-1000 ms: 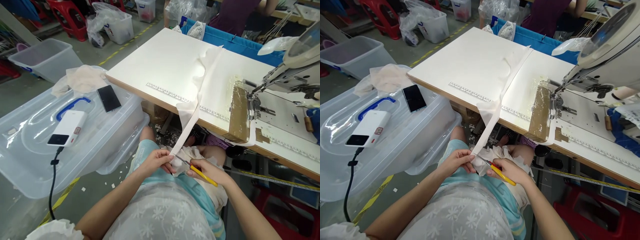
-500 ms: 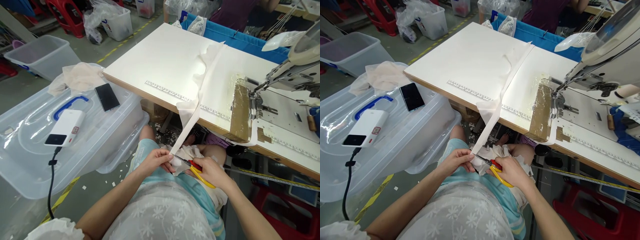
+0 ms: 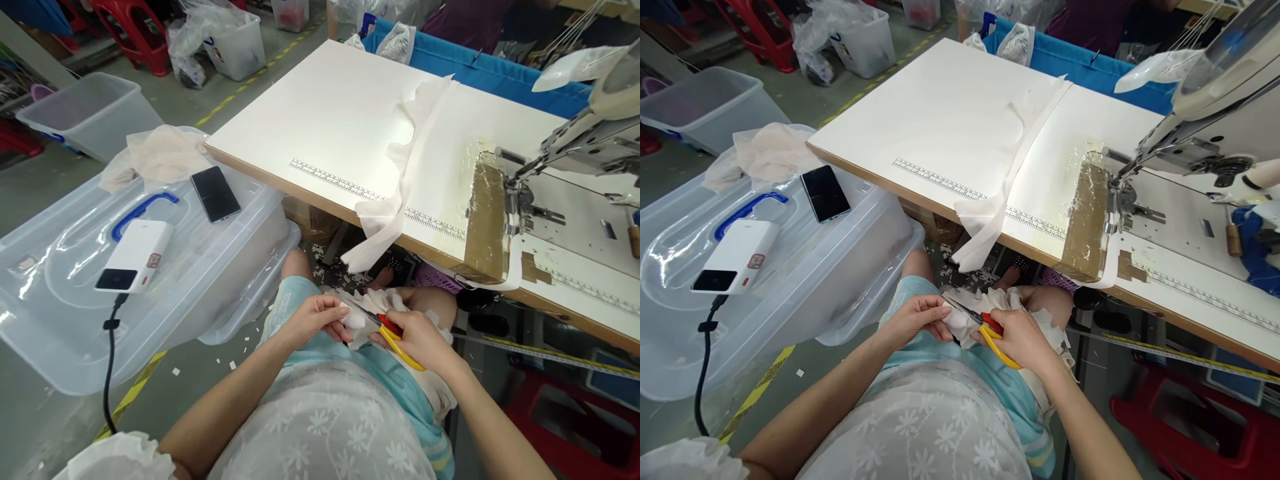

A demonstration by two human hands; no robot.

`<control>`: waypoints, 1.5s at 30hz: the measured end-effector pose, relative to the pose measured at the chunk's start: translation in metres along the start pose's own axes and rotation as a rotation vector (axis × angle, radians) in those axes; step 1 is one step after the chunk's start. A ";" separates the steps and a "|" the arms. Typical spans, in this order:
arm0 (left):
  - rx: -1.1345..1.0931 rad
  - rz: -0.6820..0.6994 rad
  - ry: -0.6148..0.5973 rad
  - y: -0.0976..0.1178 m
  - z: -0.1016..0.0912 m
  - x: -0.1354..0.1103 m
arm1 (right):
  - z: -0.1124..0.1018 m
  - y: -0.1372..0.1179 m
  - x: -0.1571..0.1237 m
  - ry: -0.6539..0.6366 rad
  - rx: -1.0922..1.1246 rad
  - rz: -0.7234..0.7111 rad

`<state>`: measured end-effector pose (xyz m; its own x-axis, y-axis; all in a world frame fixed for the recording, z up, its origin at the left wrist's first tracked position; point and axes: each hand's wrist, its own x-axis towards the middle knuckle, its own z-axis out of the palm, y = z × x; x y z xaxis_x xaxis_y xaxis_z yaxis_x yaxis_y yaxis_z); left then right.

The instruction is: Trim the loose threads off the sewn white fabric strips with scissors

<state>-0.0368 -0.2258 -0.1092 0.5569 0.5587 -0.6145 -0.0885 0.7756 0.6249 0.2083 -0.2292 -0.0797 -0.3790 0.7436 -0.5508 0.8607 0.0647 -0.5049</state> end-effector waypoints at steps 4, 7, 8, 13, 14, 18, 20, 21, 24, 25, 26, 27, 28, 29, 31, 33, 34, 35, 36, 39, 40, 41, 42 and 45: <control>0.434 0.215 0.220 0.009 -0.021 0.010 | 0.012 0.016 -0.018 0.075 0.176 0.033; 0.766 0.546 0.547 0.023 -0.029 0.036 | 0.025 0.022 -0.031 0.110 0.297 0.064; 0.819 0.633 0.588 0.029 -0.028 0.048 | 0.029 0.022 -0.034 0.120 0.326 0.070; 0.689 0.664 0.483 0.037 -0.015 0.087 | 0.035 0.016 -0.046 0.194 0.450 0.060; 0.603 0.585 0.498 0.032 -0.019 0.087 | 0.034 0.016 -0.049 0.211 0.471 0.061; 0.439 0.315 0.699 -0.006 -0.062 0.057 | 0.037 0.029 -0.062 0.261 0.555 0.123; 0.467 0.272 0.828 -0.024 -0.078 0.033 | 0.041 0.035 -0.065 0.274 0.612 0.154; 0.484 0.267 0.860 -0.030 -0.078 0.020 | 0.043 0.036 -0.065 0.276 0.637 0.163; 0.486 0.303 0.588 -0.030 -0.049 -0.007 | 0.045 0.032 -0.058 0.236 0.662 0.169; 0.459 0.309 0.389 -0.025 -0.032 -0.012 | 0.044 0.028 -0.055 0.217 0.651 0.161; 0.435 0.304 0.213 -0.018 -0.016 -0.014 | 0.042 0.025 -0.053 0.204 0.633 0.148; 0.450 0.294 0.104 -0.010 -0.001 -0.015 | 0.039 0.021 -0.051 0.199 0.613 0.129; 0.510 0.309 0.057 -0.002 0.012 -0.015 | 0.036 0.017 -0.050 0.196 0.592 0.108; 0.611 0.350 0.078 0.005 0.021 -0.015 | 0.033 0.015 -0.049 0.194 0.575 0.089; 0.846 0.491 0.211 0.015 0.032 -0.013 | 0.024 0.011 -0.050 0.181 0.556 0.061; 0.949 0.602 0.285 0.021 0.035 -0.011 | 0.016 0.009 -0.052 0.155 0.537 0.041; 0.918 0.600 0.274 0.023 0.035 -0.010 | 0.013 0.008 -0.053 0.137 0.521 0.033; 0.839 0.550 0.225 0.024 0.035 -0.009 | 0.009 0.007 -0.053 0.115 0.504 0.024; 0.725 0.468 0.144 0.025 0.035 -0.007 | 0.006 0.006 -0.052 0.087 0.490 0.013; 0.333 0.190 -0.101 0.025 0.035 -0.002 | 0.001 0.005 -0.048 0.005 0.473 -0.020; 0.236 0.129 -0.142 0.024 0.035 0.000 | 0.000 0.005 -0.046 -0.017 0.473 -0.031; 0.165 0.094 -0.154 0.024 0.034 0.002 | 0.000 0.006 -0.043 -0.039 0.474 -0.042; 0.118 0.075 -0.143 0.023 0.034 0.003 | 0.001 0.008 -0.041 -0.064 0.479 -0.054; 0.054 0.049 -0.088 0.021 0.031 0.004 | 0.003 0.013 -0.035 -0.150 0.520 -0.091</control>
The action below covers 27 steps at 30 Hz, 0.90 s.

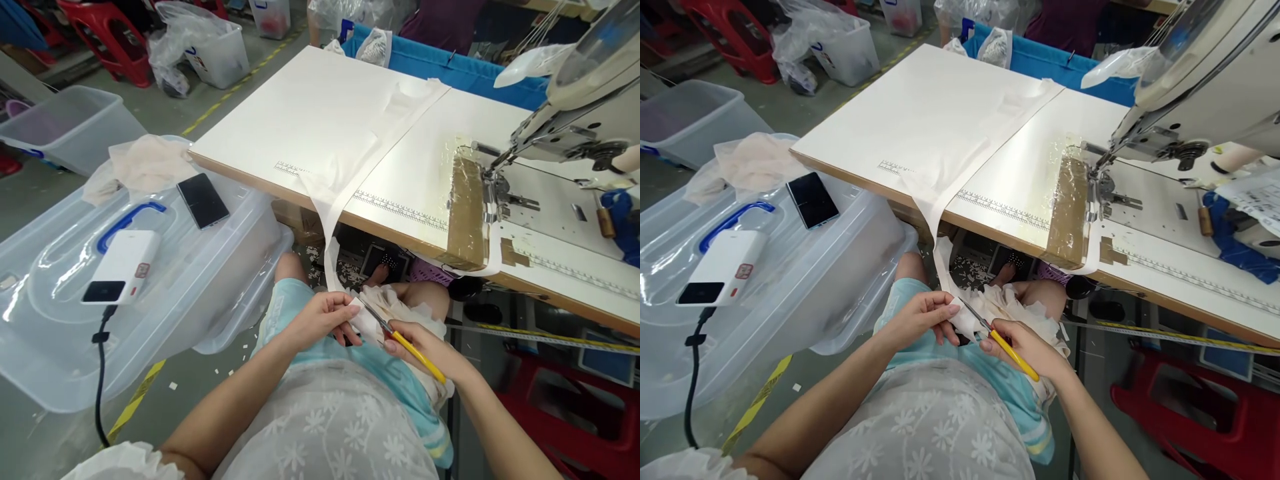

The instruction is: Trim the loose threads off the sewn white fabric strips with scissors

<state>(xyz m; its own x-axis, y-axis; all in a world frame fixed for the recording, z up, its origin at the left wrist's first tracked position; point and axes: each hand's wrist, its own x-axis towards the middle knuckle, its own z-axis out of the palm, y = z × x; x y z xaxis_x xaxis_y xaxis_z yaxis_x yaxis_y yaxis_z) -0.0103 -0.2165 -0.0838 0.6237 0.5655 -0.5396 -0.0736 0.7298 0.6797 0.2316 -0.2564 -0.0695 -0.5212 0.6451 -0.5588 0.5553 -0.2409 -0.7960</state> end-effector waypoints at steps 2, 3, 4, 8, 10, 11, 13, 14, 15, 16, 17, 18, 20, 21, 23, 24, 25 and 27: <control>-0.015 0.002 0.019 -0.002 -0.002 0.000 | 0.000 0.002 0.003 -0.032 0.025 0.003; -0.022 0.006 0.024 -0.004 -0.003 0.000 | 0.000 0.002 0.004 -0.039 0.026 0.007; -0.030 0.012 0.029 -0.005 -0.003 0.000 | 0.000 0.001 0.005 -0.040 0.016 0.014; -0.041 0.042 0.063 -0.010 -0.006 -0.001 | -0.001 -0.006 0.009 -0.033 -0.075 0.058; -0.032 0.054 0.081 -0.010 -0.006 -0.001 | -0.001 -0.009 0.010 -0.014 -0.119 0.072; -0.028 0.056 0.088 -0.010 -0.007 -0.001 | -0.001 -0.010 0.011 0.000 -0.141 0.073; -0.027 0.054 0.093 -0.010 -0.007 -0.001 | 0.000 -0.010 0.012 0.031 -0.184 0.079; -0.028 0.051 0.093 -0.009 -0.007 0.000 | 0.001 -0.010 0.011 0.046 -0.202 0.085; -0.028 0.049 0.092 -0.009 -0.007 0.001 | 0.002 -0.010 0.011 0.063 -0.218 0.092; -0.029 0.048 0.091 -0.008 -0.007 0.002 | 0.003 -0.009 0.011 0.084 -0.232 0.098; -0.030 0.046 0.089 -0.008 -0.007 0.003 | 0.004 -0.009 0.010 0.108 -0.245 0.099; -0.031 0.045 0.087 -0.008 -0.007 0.004 | 0.004 -0.008 0.009 0.133 -0.255 0.098; -0.037 0.039 0.081 -0.008 -0.008 0.007 | 0.005 -0.007 0.008 0.165 -0.265 0.097; -0.039 0.036 0.078 -0.008 -0.008 0.007 | 0.005 -0.007 0.007 0.171 -0.270 0.100; -0.039 0.029 0.076 -0.009 -0.008 0.009 | 0.004 -0.007 0.007 0.172 -0.295 0.112; -0.037 0.025 0.077 -0.009 -0.008 0.009 | 0.003 -0.007 0.008 0.171 -0.321 0.115; -0.036 0.021 0.078 -0.008 -0.008 0.009 | 0.003 -0.007 0.008 0.172 -0.355 0.111; -0.040 0.012 0.076 -0.008 -0.007 0.009 | 0.002 -0.009 0.011 0.171 -0.429 0.089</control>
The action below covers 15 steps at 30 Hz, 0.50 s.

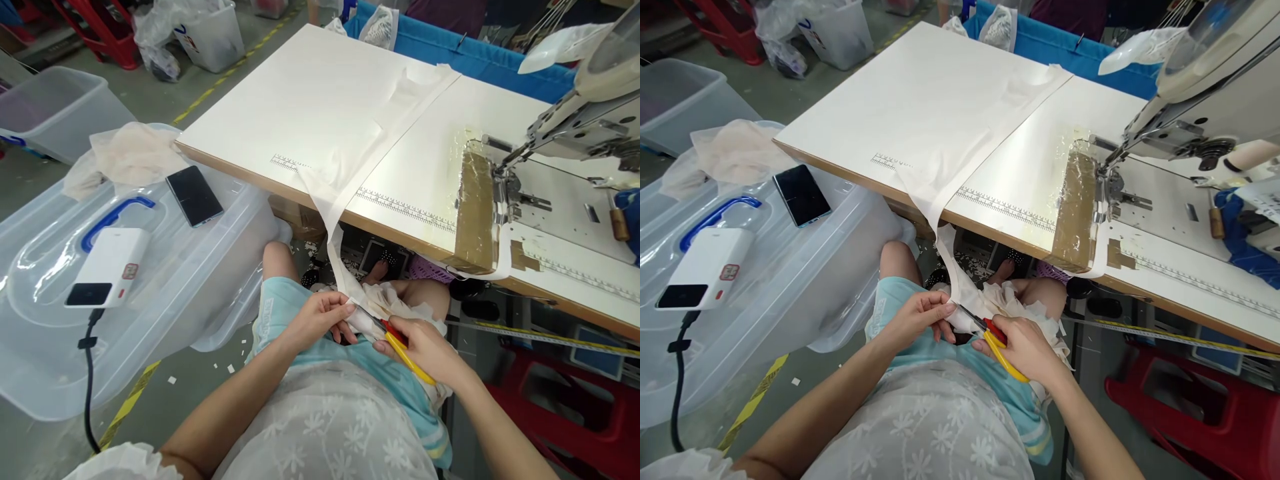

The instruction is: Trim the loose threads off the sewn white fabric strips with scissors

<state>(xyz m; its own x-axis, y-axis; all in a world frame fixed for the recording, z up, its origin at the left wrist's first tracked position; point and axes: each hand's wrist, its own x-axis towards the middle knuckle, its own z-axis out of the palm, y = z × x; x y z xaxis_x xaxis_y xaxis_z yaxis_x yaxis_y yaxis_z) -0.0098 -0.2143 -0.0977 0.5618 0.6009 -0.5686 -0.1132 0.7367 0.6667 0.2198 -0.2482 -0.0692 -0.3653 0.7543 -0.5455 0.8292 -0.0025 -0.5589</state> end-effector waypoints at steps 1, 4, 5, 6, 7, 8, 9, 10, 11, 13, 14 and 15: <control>-0.003 -0.004 -0.003 0.000 0.000 0.000 | 0.000 -0.001 0.002 0.003 -0.026 -0.017; 0.001 -0.008 -0.003 0.002 0.000 -0.003 | 0.001 -0.001 0.005 0.015 -0.036 -0.026; 0.006 -0.007 -0.003 0.002 0.000 -0.003 | 0.002 -0.001 0.006 0.016 -0.025 -0.015; 0.011 -0.007 -0.003 0.002 -0.001 -0.004 | 0.002 0.001 0.006 0.013 -0.012 -0.003; 0.015 -0.006 -0.004 0.002 -0.002 -0.004 | 0.002 0.002 0.006 0.010 -0.001 0.009; 0.021 -0.006 -0.005 0.001 -0.002 -0.004 | 0.002 0.004 0.005 0.010 0.012 0.019; 0.029 -0.005 -0.005 0.000 -0.002 -0.003 | 0.002 0.005 0.005 0.017 0.031 0.025; 0.039 -0.005 -0.003 -0.002 -0.001 -0.002 | 0.003 0.006 0.005 0.025 0.065 0.025; 0.051 -0.003 0.001 -0.005 0.001 -0.001 | 0.003 0.006 0.005 0.030 0.124 0.015; 0.072 -0.010 -0.026 -0.010 0.008 0.002 | 0.006 0.002 0.008 0.053 0.312 -0.022; 0.085 -0.025 -0.064 -0.010 0.013 0.002 | 0.009 0.000 0.009 0.072 0.417 -0.038; 0.117 -0.045 -0.117 -0.008 0.016 0.003 | 0.012 -0.003 0.010 0.109 0.507 -0.050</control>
<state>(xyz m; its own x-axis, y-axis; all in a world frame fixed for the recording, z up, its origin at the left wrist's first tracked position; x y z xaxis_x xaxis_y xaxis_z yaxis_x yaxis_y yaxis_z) 0.0060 -0.2235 -0.0963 0.6562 0.5231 -0.5439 0.0068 0.7167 0.6974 0.2086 -0.2482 -0.0809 -0.3302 0.8257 -0.4574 0.4932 -0.2622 -0.8295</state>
